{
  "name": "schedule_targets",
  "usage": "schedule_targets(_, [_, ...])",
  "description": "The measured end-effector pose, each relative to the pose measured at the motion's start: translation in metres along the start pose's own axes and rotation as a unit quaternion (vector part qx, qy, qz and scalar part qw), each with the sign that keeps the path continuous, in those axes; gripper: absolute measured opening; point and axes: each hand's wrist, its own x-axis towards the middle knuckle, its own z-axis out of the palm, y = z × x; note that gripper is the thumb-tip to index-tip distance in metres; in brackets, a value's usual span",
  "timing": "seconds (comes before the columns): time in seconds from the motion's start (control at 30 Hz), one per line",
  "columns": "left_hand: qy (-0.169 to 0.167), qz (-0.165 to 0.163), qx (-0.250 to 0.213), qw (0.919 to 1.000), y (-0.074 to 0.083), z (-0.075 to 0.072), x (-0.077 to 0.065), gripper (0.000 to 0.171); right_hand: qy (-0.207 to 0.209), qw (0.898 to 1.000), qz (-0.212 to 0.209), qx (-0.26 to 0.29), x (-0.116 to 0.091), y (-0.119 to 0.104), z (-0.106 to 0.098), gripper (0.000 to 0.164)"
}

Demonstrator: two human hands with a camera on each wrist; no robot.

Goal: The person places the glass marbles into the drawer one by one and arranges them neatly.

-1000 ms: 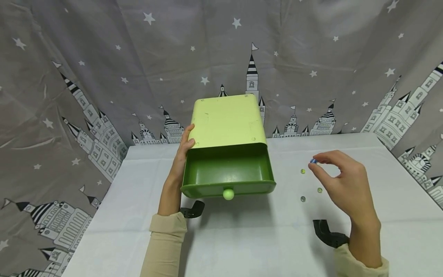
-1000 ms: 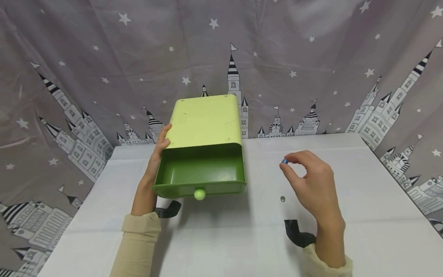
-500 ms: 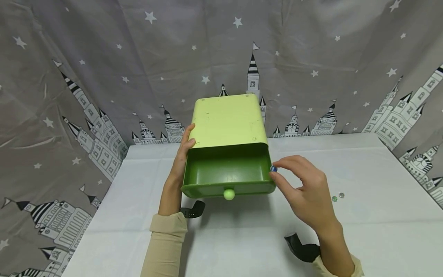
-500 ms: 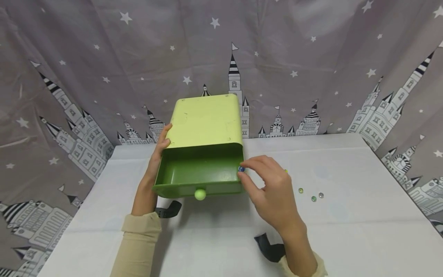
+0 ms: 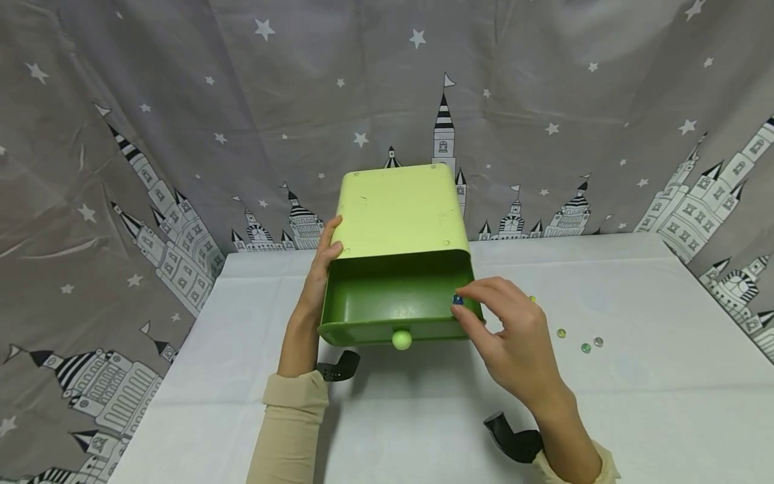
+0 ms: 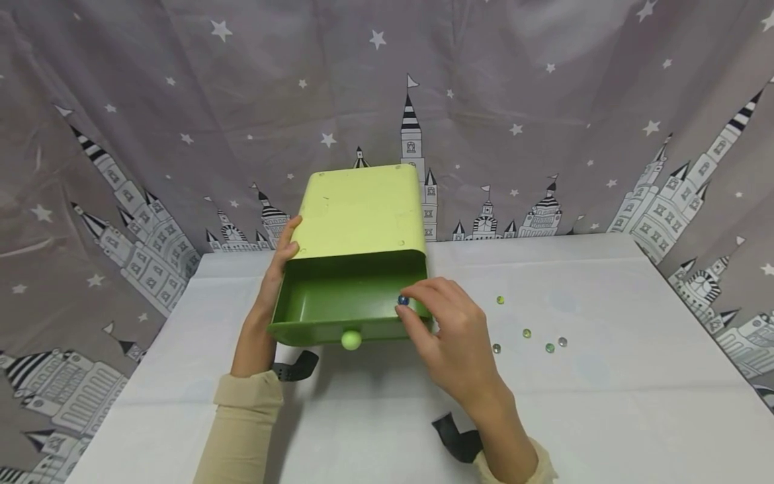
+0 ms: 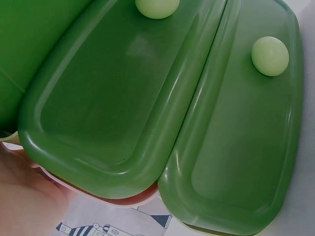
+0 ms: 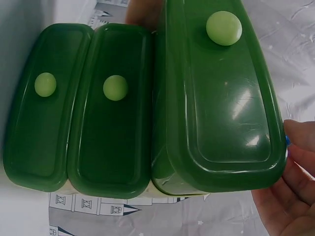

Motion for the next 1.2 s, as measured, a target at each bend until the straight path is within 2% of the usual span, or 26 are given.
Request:
schedule_targets(0.3, [0.003, 0.0, -0.001, 1.0, 0.001, 0.0, 0.0, 0.052, -0.003, 0.999, 0.008, -0.035, -0.001, 0.0, 0.003, 0.02])
schedule_targets(0.83, [0.003, -0.001, 0.002, 1.0, 0.001, -0.001, 0.0, 0.054, 0.039, 0.999, 0.03, -0.022, 0.002, 0.004, -0.008, 0.022])
schedule_targets(1.2, [0.003, 0.002, 0.006, 1.0, 0.0, 0.0, -0.001, 0.054, 0.021, 0.999, 0.039, -0.026, 0.001, 0.009, -0.011, 0.019])
